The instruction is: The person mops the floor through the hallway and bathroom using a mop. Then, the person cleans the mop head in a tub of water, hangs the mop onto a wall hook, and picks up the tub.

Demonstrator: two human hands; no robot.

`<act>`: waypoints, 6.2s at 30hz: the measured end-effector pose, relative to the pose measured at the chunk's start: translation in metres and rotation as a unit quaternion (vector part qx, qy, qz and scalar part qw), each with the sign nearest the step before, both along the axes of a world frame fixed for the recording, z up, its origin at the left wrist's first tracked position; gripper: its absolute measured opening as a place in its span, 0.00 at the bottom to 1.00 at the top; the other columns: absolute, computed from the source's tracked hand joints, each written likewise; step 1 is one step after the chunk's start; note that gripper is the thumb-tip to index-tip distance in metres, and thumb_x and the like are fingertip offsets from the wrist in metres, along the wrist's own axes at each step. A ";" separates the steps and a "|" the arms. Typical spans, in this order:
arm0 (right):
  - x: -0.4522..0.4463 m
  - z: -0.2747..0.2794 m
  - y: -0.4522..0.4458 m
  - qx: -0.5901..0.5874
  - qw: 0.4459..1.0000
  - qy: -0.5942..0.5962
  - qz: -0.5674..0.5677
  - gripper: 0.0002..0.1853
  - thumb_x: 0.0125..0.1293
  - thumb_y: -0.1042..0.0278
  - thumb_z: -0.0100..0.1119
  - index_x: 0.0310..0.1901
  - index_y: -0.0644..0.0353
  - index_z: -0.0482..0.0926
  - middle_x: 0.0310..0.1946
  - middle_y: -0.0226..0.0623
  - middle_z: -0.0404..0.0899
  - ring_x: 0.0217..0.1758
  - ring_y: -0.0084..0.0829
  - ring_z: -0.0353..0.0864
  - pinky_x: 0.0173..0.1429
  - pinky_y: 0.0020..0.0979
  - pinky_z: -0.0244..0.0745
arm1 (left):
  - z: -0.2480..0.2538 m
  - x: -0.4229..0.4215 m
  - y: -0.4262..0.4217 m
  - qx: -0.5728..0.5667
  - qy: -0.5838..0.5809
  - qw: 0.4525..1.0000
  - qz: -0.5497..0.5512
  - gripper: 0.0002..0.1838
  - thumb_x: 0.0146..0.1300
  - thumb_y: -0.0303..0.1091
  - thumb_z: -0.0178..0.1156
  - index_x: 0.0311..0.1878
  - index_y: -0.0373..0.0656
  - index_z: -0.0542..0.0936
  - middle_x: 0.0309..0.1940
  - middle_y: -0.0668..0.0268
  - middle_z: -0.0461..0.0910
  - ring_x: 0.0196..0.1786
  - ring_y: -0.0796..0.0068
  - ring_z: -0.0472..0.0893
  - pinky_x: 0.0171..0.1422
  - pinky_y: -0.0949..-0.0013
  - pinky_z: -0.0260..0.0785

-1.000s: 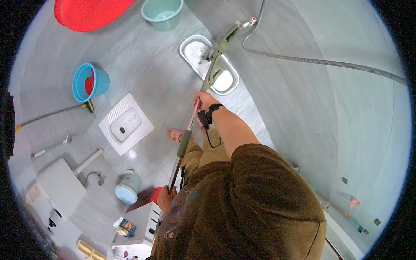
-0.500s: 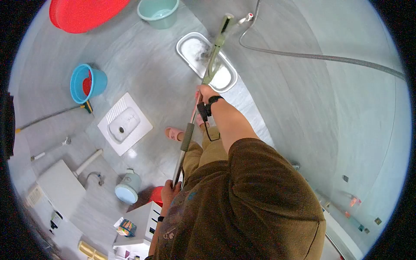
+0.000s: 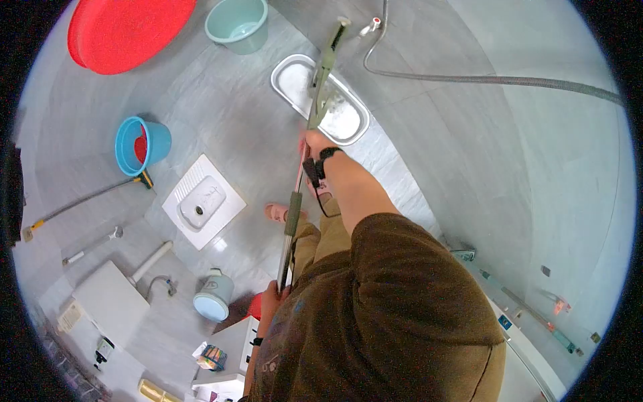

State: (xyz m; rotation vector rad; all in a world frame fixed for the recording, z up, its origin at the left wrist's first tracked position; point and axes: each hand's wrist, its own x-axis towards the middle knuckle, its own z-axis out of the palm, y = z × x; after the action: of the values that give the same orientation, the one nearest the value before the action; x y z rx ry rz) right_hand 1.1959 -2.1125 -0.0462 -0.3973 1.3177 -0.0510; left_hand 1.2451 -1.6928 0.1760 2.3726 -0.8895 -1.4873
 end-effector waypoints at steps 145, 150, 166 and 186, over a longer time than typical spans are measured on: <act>-0.033 0.067 0.015 -0.569 0.756 0.325 0.017 0.33 0.55 0.41 0.63 0.37 0.74 0.73 0.32 0.52 0.78 0.38 0.45 0.78 0.43 0.41 0.72 | 0.069 0.047 -0.044 0.135 0.121 0.963 0.197 0.22 0.68 0.50 0.53 0.28 0.39 0.73 0.15 0.70 0.69 0.15 0.79 0.67 0.19 0.71 0.57; -0.038 0.056 -0.052 -0.507 0.774 0.371 0.081 0.28 0.62 0.44 0.56 0.32 0.70 0.76 0.30 0.55 0.78 0.38 0.53 0.77 0.47 0.46 0.70 | 0.126 0.046 -0.042 0.094 0.066 0.989 0.089 0.22 0.68 0.48 0.52 0.29 0.36 0.75 0.16 0.67 0.71 0.21 0.78 0.70 0.25 0.68 0.60; 0.005 0.144 -0.297 -0.315 0.930 0.097 -0.165 0.31 0.61 0.53 0.61 0.60 0.63 0.64 0.57 0.45 0.67 0.58 0.38 0.67 0.55 0.41 0.69 | 0.148 0.025 -0.017 0.142 0.150 0.958 0.200 0.16 0.68 0.44 0.55 0.37 0.37 0.76 0.19 0.70 0.69 0.24 0.82 0.65 0.29 0.73 0.60; 0.003 0.067 -0.107 -0.587 0.794 0.050 0.147 0.24 0.60 0.45 0.55 0.32 0.63 0.79 0.26 0.50 0.79 0.31 0.48 0.78 0.38 0.41 0.71 | 0.172 0.030 -0.014 0.108 0.103 0.974 0.169 0.18 0.70 0.44 0.53 0.32 0.38 0.76 0.22 0.74 0.72 0.28 0.88 0.69 0.29 0.76 0.60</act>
State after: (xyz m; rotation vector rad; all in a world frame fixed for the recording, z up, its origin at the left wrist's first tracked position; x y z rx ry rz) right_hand 1.1986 -2.2191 0.0207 -1.6838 1.1736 -0.6173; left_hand 1.2754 -1.7067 0.3478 2.3049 -0.2706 -1.7136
